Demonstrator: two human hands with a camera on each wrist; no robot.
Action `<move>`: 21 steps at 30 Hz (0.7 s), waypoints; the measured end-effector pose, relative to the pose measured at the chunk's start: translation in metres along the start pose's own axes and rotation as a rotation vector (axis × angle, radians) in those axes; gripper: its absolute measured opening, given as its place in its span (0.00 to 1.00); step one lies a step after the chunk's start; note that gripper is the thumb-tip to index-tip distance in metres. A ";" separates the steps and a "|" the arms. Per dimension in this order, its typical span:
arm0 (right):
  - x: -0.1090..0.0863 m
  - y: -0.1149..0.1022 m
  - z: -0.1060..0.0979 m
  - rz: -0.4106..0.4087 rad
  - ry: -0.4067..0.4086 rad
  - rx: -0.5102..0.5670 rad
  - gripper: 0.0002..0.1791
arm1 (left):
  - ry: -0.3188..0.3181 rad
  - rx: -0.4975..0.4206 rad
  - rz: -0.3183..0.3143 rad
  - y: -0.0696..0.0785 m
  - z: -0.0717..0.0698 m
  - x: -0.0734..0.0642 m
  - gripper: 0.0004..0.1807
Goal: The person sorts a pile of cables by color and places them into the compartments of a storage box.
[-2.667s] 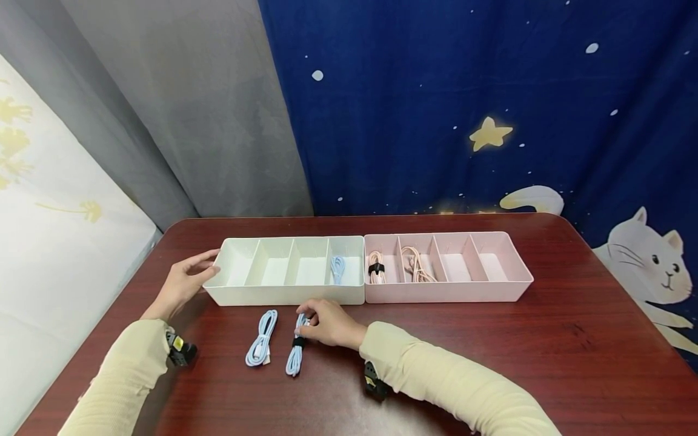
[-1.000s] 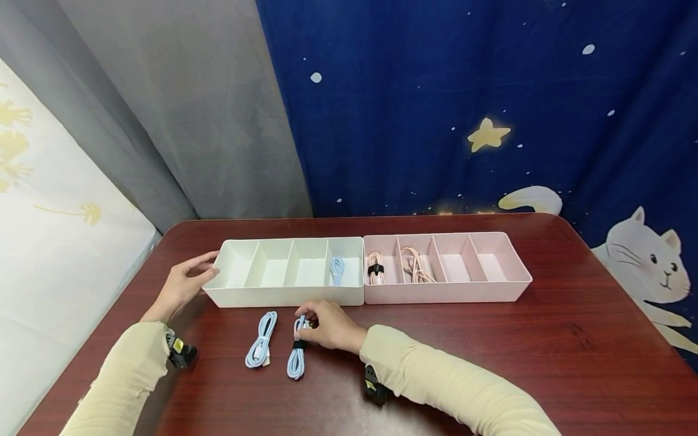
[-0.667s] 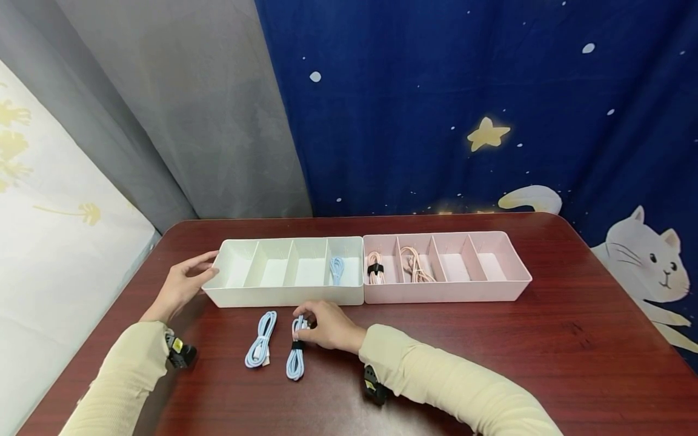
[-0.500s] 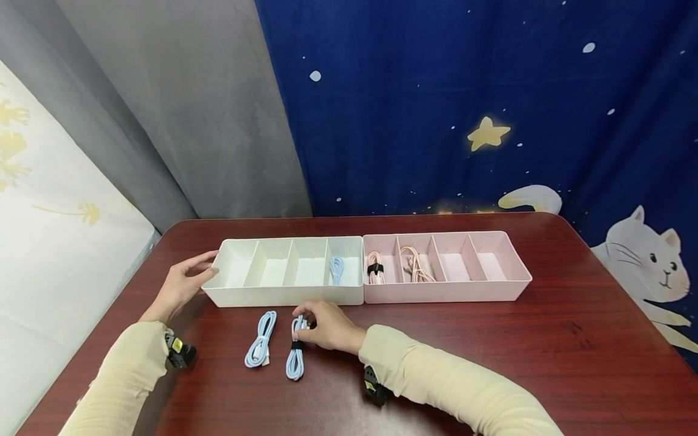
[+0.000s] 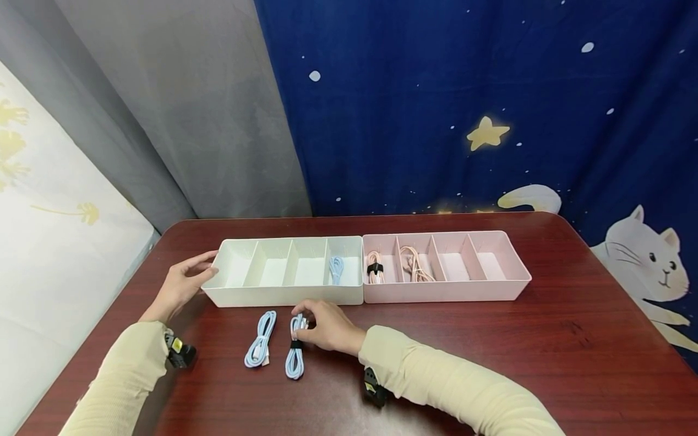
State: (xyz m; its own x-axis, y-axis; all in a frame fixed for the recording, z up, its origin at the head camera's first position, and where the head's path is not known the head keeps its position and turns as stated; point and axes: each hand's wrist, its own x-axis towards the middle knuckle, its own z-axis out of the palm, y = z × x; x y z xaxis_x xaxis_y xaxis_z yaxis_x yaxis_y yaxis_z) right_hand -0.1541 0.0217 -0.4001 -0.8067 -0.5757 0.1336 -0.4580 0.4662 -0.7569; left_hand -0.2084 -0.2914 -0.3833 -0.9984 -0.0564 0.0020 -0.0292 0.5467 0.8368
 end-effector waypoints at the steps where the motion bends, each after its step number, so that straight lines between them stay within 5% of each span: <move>1: 0.000 -0.001 0.000 0.006 0.000 0.005 0.16 | 0.000 0.000 0.000 0.000 0.000 0.000 0.27; 21: -0.001 -0.001 0.002 0.010 0.020 0.074 0.16 | -0.004 -0.007 0.003 0.000 0.000 0.000 0.27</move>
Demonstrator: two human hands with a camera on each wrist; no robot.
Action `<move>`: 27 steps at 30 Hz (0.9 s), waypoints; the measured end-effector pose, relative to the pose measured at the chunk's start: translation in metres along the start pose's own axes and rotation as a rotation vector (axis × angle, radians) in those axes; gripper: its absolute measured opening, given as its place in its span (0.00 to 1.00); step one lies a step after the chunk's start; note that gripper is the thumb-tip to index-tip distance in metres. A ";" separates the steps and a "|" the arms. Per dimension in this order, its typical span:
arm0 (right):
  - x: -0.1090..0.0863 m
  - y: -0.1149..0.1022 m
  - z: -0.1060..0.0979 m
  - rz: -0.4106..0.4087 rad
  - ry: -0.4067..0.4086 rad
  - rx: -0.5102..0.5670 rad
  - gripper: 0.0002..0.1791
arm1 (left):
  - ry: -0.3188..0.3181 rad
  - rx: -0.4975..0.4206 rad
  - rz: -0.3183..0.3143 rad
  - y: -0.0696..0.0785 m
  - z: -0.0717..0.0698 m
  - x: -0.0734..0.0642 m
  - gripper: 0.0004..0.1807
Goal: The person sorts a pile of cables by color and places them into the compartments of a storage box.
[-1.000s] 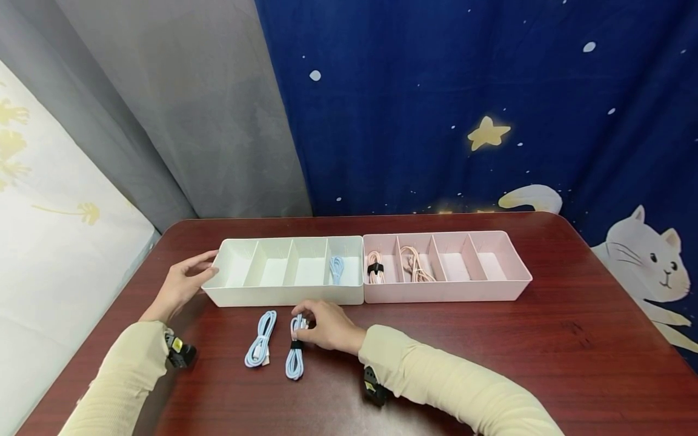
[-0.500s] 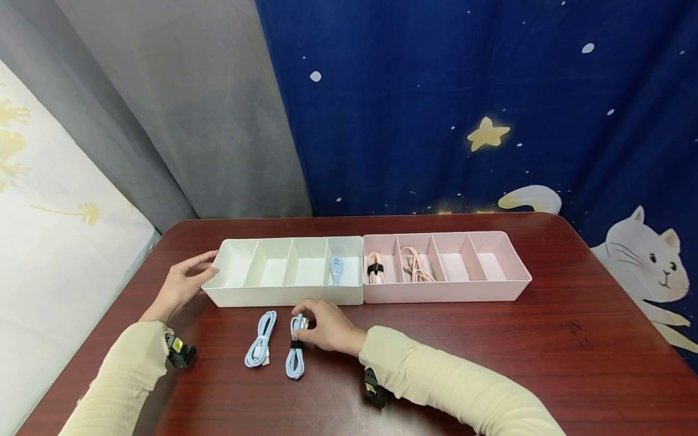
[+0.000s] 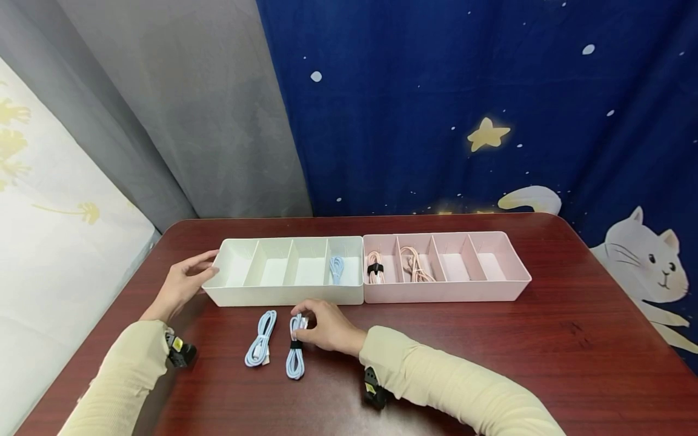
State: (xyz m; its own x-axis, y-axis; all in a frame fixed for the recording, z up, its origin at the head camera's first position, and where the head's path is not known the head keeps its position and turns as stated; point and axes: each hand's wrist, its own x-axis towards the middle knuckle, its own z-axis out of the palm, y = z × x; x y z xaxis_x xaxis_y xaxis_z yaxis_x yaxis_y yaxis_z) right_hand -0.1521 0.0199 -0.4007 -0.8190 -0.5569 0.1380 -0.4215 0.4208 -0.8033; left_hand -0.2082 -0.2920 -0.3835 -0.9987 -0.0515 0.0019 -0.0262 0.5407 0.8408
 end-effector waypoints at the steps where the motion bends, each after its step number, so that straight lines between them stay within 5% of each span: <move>1: 0.000 0.000 0.000 0.001 0.003 0.002 0.16 | 0.000 0.000 -0.001 0.000 0.000 0.000 0.27; 27: -0.002 -0.001 0.000 -0.006 0.080 0.037 0.13 | -0.003 -0.008 -0.012 0.000 0.000 0.001 0.27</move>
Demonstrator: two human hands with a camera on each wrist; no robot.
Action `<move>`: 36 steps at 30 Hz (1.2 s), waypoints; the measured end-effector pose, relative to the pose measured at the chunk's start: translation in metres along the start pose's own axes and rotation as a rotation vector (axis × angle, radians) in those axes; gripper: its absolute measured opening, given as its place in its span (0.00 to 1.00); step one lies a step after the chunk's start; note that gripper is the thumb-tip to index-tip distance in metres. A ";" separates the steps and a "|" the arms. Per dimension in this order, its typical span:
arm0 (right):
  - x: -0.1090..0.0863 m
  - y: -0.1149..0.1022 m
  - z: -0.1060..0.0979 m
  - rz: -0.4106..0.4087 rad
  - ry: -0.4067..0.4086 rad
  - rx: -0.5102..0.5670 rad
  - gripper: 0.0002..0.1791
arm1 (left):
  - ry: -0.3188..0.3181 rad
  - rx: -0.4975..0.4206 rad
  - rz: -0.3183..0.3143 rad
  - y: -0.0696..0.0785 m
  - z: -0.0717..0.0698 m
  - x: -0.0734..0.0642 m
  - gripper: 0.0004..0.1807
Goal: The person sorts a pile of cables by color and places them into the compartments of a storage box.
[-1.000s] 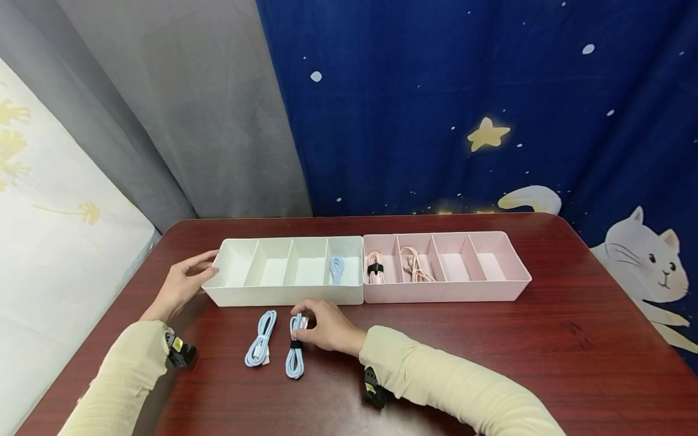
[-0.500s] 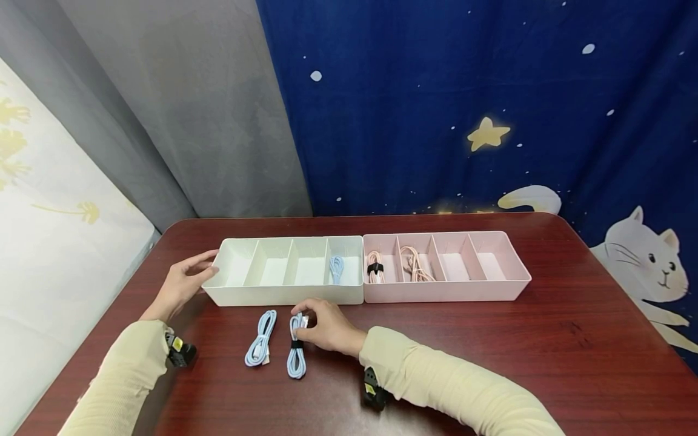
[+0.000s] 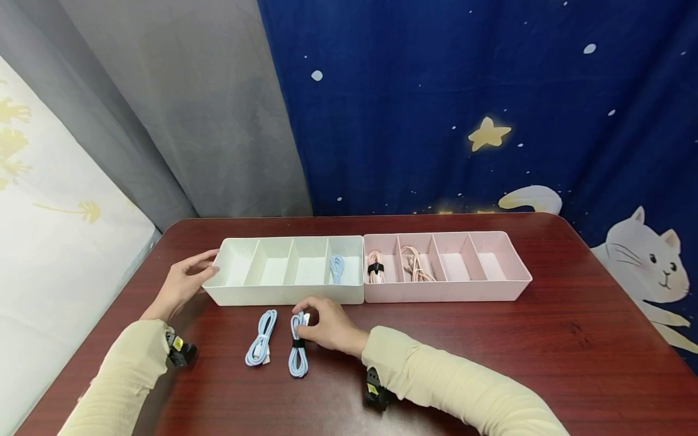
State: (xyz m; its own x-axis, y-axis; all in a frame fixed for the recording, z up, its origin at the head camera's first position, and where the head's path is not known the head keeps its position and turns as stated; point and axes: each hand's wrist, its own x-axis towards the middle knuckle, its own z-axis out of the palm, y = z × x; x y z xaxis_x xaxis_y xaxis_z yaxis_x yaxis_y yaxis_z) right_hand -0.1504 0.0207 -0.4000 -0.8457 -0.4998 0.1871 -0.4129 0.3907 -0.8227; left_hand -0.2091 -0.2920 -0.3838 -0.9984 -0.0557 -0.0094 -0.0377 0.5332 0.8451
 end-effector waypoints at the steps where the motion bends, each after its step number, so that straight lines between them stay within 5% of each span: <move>1: 0.000 0.000 0.000 0.003 0.001 0.000 0.13 | -0.001 -0.003 -0.002 0.000 0.000 0.000 0.27; 36: 0.005 -0.012 -0.022 -0.069 -0.040 0.053 0.12 | -0.003 -0.020 0.002 0.000 0.000 0.000 0.27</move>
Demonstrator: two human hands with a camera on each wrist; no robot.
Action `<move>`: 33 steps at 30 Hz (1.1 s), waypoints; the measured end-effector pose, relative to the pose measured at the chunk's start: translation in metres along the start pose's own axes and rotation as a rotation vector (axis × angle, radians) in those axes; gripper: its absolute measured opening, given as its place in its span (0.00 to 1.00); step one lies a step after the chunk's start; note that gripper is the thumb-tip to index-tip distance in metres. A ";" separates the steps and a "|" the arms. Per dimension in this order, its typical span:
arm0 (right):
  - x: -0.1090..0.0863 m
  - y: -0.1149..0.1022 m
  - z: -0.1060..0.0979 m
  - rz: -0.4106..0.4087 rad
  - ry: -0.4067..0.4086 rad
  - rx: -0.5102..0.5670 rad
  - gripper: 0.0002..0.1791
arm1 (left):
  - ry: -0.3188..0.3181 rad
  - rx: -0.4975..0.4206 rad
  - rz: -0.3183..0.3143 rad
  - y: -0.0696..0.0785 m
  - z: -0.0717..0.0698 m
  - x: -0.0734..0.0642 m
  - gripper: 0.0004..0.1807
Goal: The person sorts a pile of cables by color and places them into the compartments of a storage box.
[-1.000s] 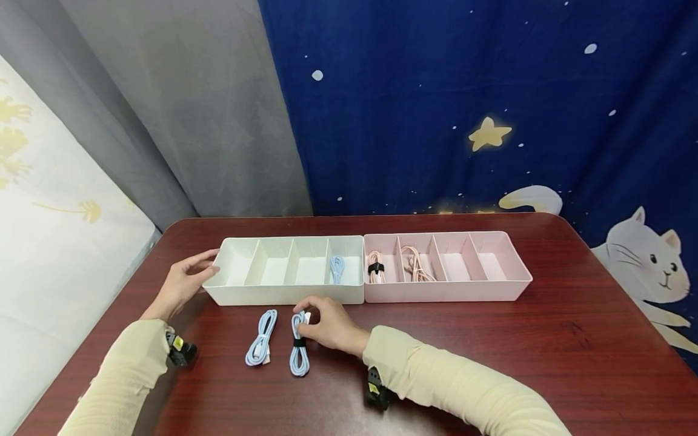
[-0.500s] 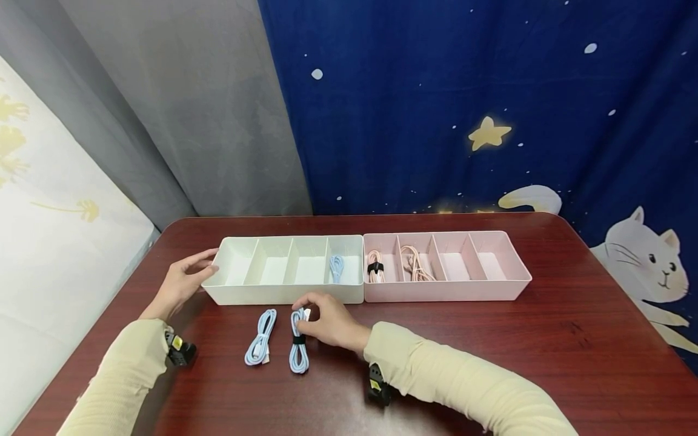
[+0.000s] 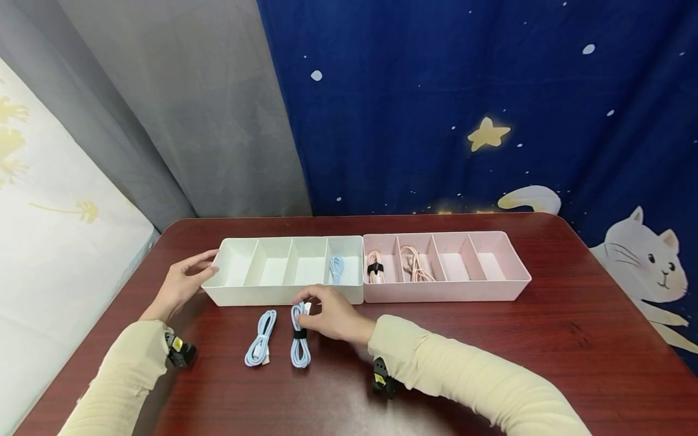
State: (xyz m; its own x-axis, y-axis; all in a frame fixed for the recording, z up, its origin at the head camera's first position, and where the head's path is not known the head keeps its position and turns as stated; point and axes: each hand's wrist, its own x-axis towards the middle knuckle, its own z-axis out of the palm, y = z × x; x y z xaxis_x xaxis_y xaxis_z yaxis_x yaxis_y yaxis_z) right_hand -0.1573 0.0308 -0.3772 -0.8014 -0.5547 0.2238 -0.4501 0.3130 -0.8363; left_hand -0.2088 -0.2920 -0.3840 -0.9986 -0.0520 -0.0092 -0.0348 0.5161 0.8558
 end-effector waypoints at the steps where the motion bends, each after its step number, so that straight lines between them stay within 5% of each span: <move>1: 0.000 -0.001 -0.001 -0.002 -0.001 0.010 0.12 | -0.001 0.000 0.001 0.000 0.000 0.000 0.27; 33: 0.023 -0.023 -0.032 -0.014 0.025 0.042 0.13 | 0.008 0.026 0.005 0.000 0.001 -0.001 0.27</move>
State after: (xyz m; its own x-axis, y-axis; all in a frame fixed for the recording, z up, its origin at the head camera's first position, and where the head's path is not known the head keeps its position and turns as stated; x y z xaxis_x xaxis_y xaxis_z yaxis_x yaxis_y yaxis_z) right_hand -0.1785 0.0358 -0.3368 -0.8049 -0.5392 0.2479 -0.4451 0.2723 -0.8531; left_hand -0.2079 -0.2913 -0.3845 -0.9984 -0.0565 -0.0010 -0.0313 0.5381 0.8423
